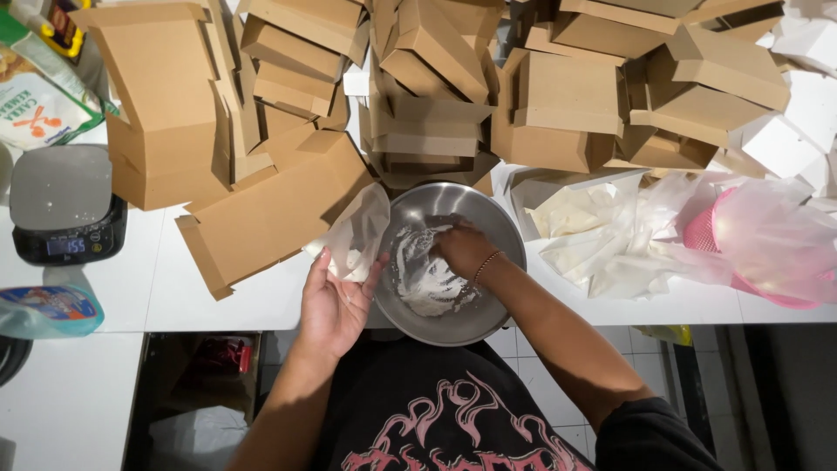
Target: Scooping white powder from a bowl into small plastic bags using a spoon at a packaging station.
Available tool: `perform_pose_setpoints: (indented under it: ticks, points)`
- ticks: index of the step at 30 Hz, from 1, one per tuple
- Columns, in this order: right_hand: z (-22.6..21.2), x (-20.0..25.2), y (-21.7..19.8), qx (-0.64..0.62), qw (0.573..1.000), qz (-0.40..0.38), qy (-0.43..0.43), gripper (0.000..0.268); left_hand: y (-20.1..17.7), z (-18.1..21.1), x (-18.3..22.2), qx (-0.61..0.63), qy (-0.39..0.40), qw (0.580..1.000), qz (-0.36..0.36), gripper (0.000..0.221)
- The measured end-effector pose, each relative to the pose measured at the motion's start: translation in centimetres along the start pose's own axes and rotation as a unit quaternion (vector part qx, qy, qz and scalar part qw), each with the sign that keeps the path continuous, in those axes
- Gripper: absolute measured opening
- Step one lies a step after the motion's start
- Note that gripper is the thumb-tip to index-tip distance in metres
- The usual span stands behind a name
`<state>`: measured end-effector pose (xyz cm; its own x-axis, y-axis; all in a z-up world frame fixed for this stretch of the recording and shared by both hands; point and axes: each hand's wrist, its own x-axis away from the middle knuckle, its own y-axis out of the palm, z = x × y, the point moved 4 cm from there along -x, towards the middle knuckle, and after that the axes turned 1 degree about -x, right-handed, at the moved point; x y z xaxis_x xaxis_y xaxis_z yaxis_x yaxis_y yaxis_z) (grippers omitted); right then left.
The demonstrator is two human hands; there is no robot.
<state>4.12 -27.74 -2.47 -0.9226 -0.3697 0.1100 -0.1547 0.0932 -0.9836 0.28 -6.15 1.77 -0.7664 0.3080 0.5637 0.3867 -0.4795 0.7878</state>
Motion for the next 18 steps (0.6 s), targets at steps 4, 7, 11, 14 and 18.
perform_pose_setpoints:
  ticks: [4,7,11,14,18]
  points:
    - [3.8,1.1,0.2,0.101,0.991,0.081,0.021,0.017,0.1,0.1,-0.6,-0.060,0.000,0.998,-0.001,0.059]
    - [5.1,2.6,-0.3,0.203,0.973,0.026,0.111,0.013,-0.4,-0.3,-1.2,-0.095,-0.015,0.995,0.008,0.063]
    - [3.4,4.3,1.5,0.171,0.972,-0.027,0.157,0.015,0.6,0.4,-1.7,-0.121,-0.010,0.993,-0.004,0.066]
    - [1.0,5.3,0.9,0.128,0.978,-0.052,0.158,0.016,0.3,0.7,-2.1,-0.126,-0.005,0.992,-0.004,0.066]
    - [1.8,4.4,-1.1,0.142,0.965,-0.022,0.220,0.015,1.1,1.2,-2.0,-0.112,-0.003,0.994,-0.013,0.065]
